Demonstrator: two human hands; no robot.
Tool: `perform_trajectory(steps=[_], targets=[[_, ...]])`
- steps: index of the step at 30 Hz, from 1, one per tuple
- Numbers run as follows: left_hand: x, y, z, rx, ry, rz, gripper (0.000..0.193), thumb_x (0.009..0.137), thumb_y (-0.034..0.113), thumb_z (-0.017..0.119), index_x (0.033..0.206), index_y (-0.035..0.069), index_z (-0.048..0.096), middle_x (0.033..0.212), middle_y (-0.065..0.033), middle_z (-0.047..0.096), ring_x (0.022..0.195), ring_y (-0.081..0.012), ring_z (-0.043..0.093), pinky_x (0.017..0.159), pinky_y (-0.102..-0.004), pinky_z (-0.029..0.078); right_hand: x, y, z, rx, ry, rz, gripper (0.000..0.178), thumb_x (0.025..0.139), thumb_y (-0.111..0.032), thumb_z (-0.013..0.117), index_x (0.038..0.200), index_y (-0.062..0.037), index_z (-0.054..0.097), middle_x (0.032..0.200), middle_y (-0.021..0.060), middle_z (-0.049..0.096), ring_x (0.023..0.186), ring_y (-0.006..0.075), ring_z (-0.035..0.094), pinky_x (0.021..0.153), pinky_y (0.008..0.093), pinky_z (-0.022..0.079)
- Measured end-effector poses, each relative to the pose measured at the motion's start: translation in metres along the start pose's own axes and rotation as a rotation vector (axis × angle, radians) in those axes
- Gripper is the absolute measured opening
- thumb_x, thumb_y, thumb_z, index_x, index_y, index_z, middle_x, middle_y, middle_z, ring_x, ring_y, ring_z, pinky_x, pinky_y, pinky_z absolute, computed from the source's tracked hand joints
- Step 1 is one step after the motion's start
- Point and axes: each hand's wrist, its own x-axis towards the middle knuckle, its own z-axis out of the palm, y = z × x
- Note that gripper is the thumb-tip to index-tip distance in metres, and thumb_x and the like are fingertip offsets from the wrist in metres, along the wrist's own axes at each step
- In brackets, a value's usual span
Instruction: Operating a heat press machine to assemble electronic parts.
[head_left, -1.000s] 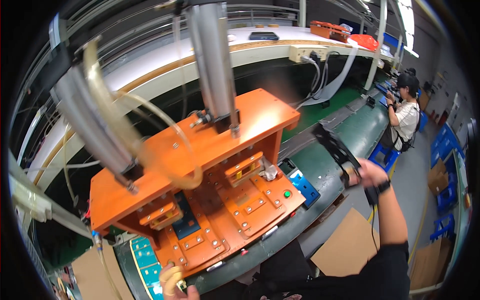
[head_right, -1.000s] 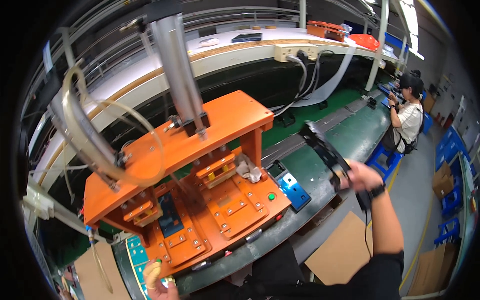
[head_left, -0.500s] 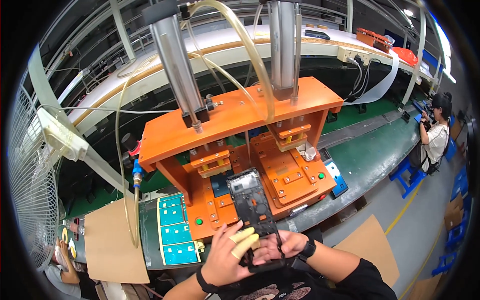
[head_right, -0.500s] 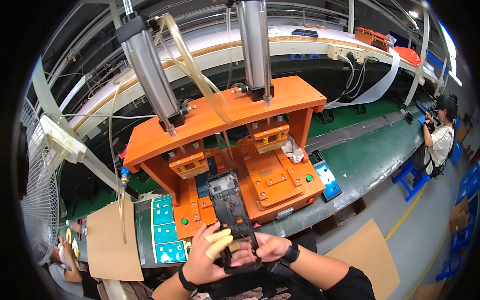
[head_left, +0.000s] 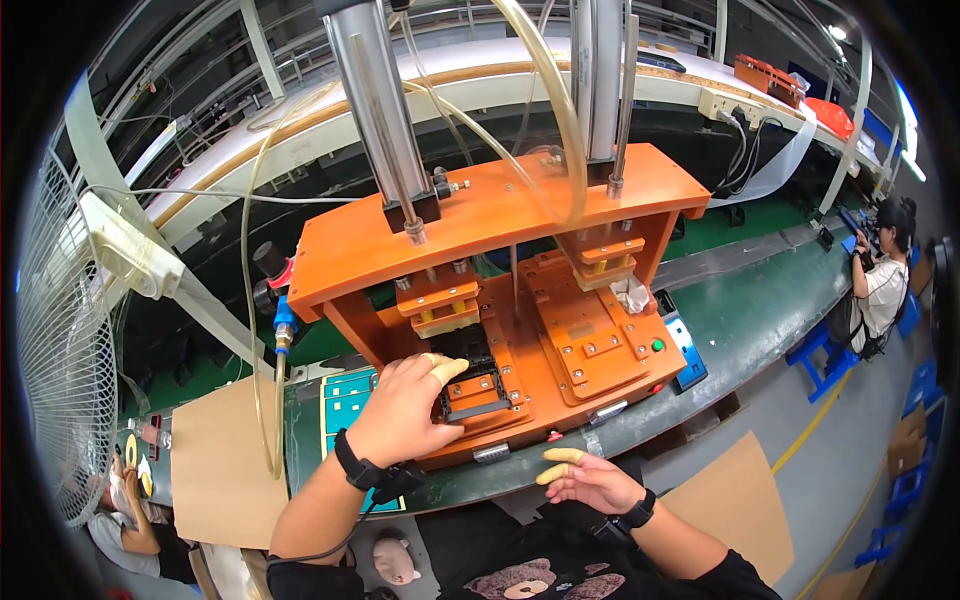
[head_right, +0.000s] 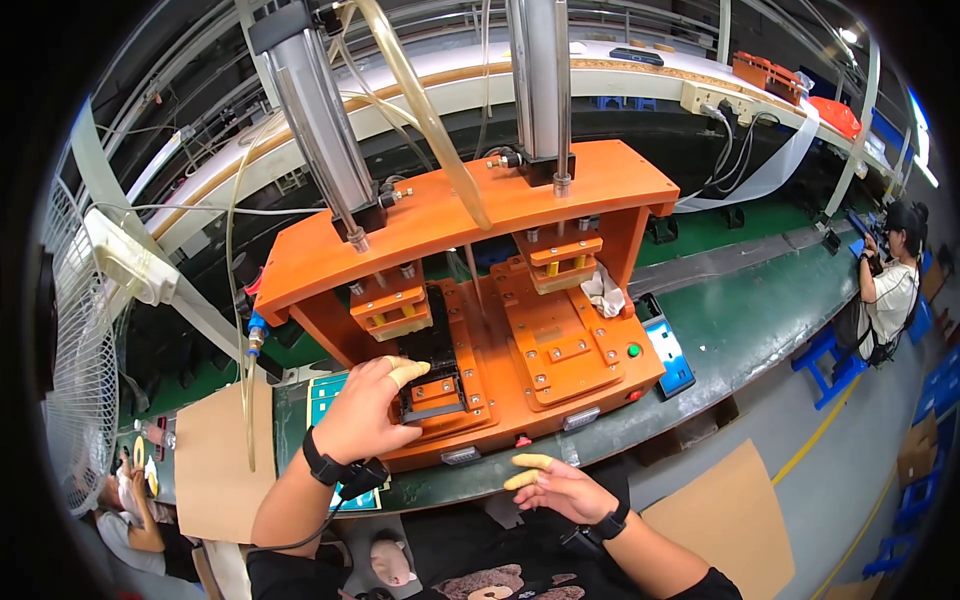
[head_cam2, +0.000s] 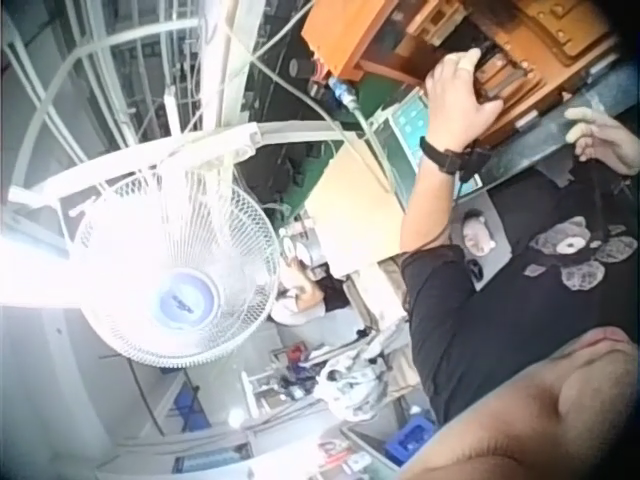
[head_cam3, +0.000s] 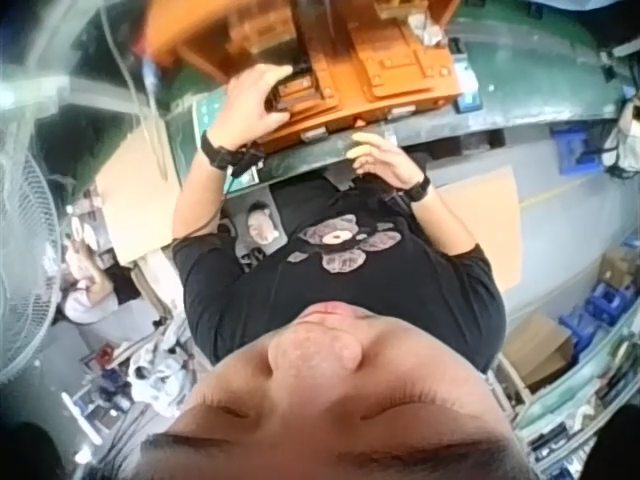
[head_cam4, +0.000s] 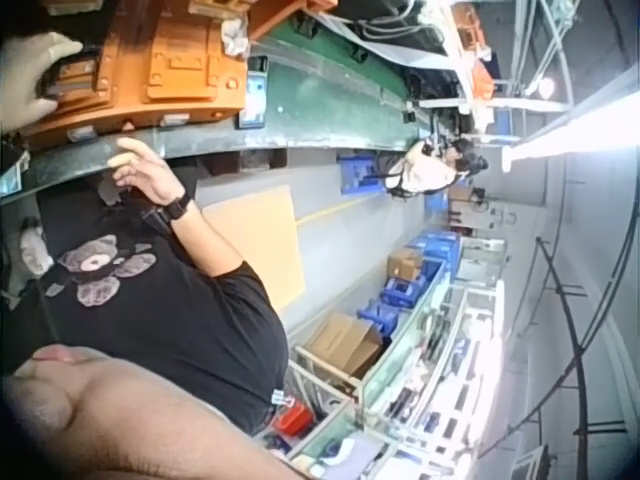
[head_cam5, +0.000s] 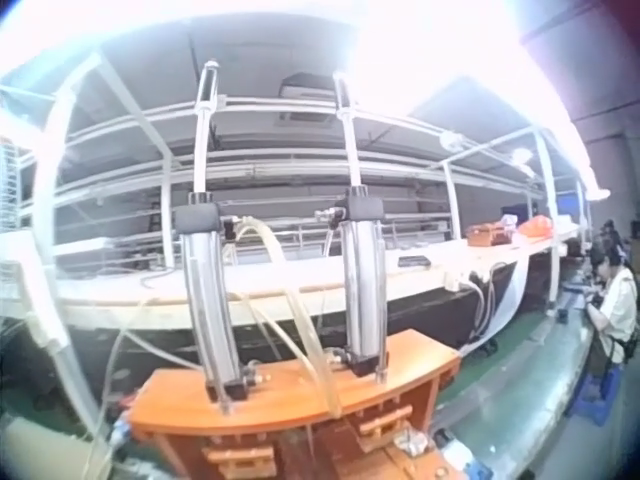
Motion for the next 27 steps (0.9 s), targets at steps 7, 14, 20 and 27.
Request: perform_trajectory(steps=[7,14,20,27], targets=[[-0.005,-0.008,0.005,-0.043,-0.078,-0.023,0.067,0.067,0.028,0.081,0.126,0.008,0.055,0.119,-0.0142,0.057,0.111,-0.0355,0.053,0.095,-0.0416,0.042,-0.008,0.017,-0.012,-0.022,0.135,0.060,0.042,0.099,-0.013,0.048,0.140,-0.0038,0.042,0.126,0.0151,0.058,0.106,0.0191,0.060,0.095,0.0333,0.048],[-0.113,-0.034,0.057,-0.326,0.662,-0.132,0.053,0.078,0.023,0.069,0.124,-0.001,0.055,0.127,-0.0176,0.055,0.120,-0.0372,0.051,0.104,-0.0456,0.039,0.002,0.025,0.005,-0.374,0.059,0.148,0.042,0.097,-0.010,0.054,0.137,-0.0008,0.045,0.124,0.0114,0.059,0.107,0.0170,0.059,0.096,0.0322,0.046],[-0.117,-0.011,0.057,0.018,0.264,-0.139,0.053,0.077,0.025,0.071,0.122,0.002,0.055,0.129,-0.0148,0.055,0.121,-0.0391,0.050,0.104,-0.0486,0.035,0.019,0.042,0.007,-0.403,0.019,0.224,0.040,0.096,-0.008,0.057,0.134,-0.0007,0.047,0.123,0.0088,0.060,0.111,0.0132,0.057,0.097,0.0292,0.046],[-0.197,-0.023,0.084,0.041,0.467,-0.417,0.051,0.070,0.015,0.075,0.117,0.005,0.059,0.123,-0.0135,0.058,0.124,-0.0368,0.050,0.108,-0.0483,0.030,0.072,0.071,0.052,-0.394,0.039,0.362,0.034,0.099,-0.014,0.053,0.131,-0.0014,0.048,0.120,0.0128,0.061,0.096,0.0197,0.066,0.083,0.0315,0.055]])
